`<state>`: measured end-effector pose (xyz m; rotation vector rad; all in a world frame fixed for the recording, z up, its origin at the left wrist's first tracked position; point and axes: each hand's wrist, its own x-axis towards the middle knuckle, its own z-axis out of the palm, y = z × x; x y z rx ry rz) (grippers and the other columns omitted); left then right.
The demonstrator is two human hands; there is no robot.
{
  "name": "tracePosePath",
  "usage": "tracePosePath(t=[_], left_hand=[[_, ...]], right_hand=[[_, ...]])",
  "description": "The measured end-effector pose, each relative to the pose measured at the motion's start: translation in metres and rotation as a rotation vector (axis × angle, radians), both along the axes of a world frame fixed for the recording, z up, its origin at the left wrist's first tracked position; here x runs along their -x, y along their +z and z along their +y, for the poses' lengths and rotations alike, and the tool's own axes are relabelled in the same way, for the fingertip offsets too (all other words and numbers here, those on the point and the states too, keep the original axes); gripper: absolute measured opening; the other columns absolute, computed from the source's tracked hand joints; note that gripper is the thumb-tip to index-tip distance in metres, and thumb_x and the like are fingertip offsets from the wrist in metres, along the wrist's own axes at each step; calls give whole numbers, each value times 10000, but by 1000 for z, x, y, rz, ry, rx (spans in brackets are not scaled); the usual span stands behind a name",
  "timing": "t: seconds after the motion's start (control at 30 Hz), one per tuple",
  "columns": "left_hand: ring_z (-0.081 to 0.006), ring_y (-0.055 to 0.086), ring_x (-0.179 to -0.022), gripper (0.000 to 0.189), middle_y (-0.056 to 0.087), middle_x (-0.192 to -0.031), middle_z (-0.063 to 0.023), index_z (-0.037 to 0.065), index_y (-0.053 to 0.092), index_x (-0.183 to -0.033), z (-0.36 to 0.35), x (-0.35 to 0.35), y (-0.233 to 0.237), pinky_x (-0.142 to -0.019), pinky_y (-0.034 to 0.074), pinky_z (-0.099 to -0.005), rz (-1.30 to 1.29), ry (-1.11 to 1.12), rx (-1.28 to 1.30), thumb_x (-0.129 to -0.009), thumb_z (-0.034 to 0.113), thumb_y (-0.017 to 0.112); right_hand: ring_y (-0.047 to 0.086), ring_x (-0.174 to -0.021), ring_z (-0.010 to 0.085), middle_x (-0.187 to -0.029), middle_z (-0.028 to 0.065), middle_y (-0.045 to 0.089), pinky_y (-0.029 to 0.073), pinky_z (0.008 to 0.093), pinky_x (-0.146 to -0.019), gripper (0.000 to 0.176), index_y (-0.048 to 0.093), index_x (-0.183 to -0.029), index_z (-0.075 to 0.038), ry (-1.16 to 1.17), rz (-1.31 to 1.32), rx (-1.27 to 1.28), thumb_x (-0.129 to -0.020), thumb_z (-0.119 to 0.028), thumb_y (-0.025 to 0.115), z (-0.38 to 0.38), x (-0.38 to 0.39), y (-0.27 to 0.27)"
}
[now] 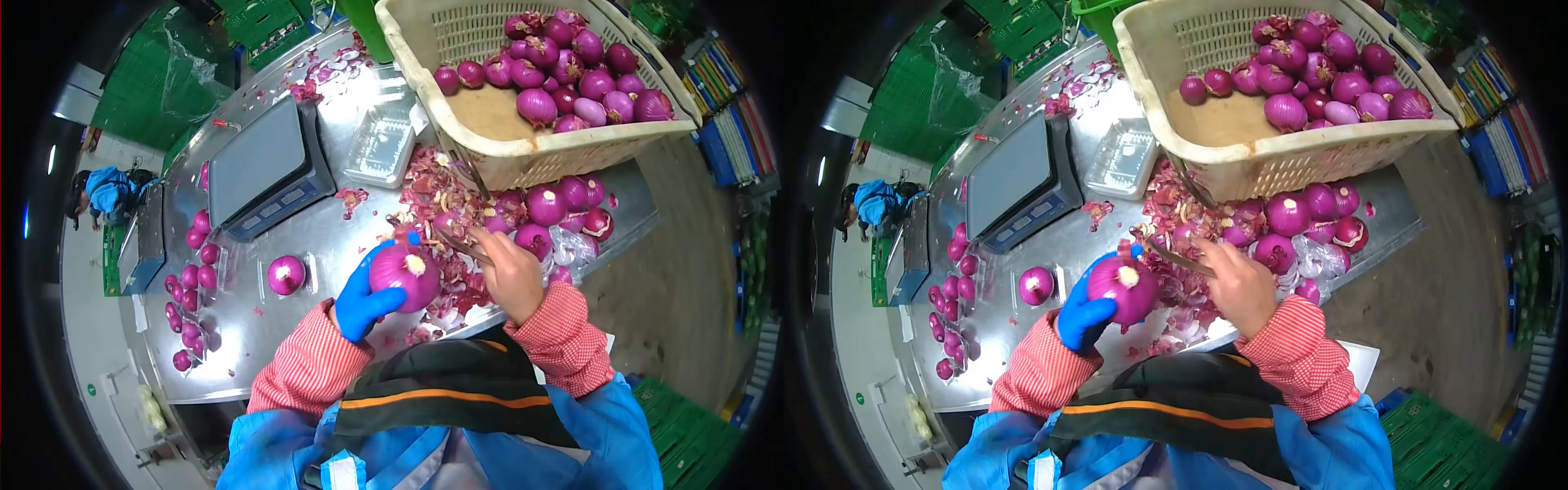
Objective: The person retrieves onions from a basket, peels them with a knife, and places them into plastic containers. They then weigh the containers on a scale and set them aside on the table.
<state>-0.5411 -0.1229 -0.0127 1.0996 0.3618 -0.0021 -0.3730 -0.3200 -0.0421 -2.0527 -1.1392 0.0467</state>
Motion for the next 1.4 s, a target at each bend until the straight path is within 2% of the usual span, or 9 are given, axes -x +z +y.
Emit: tracePosePath(t=[0.13,0.37,0.5,0.67,0.77,0.93,1.03,1.23,1.4], left_hand=[[-192,503,-1228,1141,423,-1433,-120,58,31,-1572,-15,-12,12,-1051,403,-348,-21,-8,-168,-724,57,795],[-214,512,-1245,1024,466,-1397,-114,67,173,-1552,-8,1,-23,-1061,414,-358,-20,59,-149,-741,76,799],[-223,504,-1266,971,461,-1415,-103,67,250,-1522,3,12,-33,-1068,416,-371,-55,125,-124,-742,111,826],[-221,500,-1270,921,463,-1415,-97,59,303,-1494,5,31,-43,-1069,414,-373,-11,110,-205,-736,123,824],[-223,502,-1271,869,446,-1440,-97,60,323,-1484,9,40,-45,-1058,428,-372,28,98,-49,-763,143,800],[-229,506,-1268,803,440,-1458,-96,63,338,-1479,20,50,-47,-1033,453,-369,91,171,91,-813,203,763],[-241,502,-1274,825,446,-1450,-108,65,321,-1489,21,59,-50,-1048,440,-381,69,162,65,-813,226,765],[-241,518,-1253,816,506,-1381,-113,64,318,-1484,21,67,-61,-1029,455,-374,-16,127,103,-827,270,755],[-237,620,-1097,803,542,-1325,-120,104,292,-1498,32,75,-60,-717,573,-301,165,172,167,-855,323,720]], right_hand=[[658,-837,250,-930,153,648,504,375,-740,348,631,-1151,-28,158,427,-156,-885,-241,701,21,6,21],[476,-626,52,-748,-7,512,385,215,-580,94,597,-915,-19,395,984,-219,-900,-96,649,40,5,32],[483,-548,39,-733,-2,549,377,221,-500,104,538,-813,-42,537,1362,-154,-892,-33,604,26,2,32],[488,-699,58,-782,-17,573,401,221,-616,160,627,-1024,-7,295,606,-163,-891,-86,669,57,18,18],[586,-759,197,-836,81,600,479,322,-719,207,620,-971,6,434,741,-15,-880,-175,656,66,16,14],[552,-784,78,-840,-4,591,453,271,-694,68,614,-913,-53,603,1448,-99,-855,-77,640,58,27,30],[531,-692,100,-813,41,570,442,256,-621,149,592,-987,1,341,552,-73,-881,-86,651,79,30,12],[523,-725,110,-800,31,553,440,269,-659,144,612,-948,-4,530,723,-3,-887,-128,652,95,38,5],[630,-791,178,-830,70,631,509,325,-688,292,602,-999,15,658,1545,-95,-853,-214,710,80,33,16]])
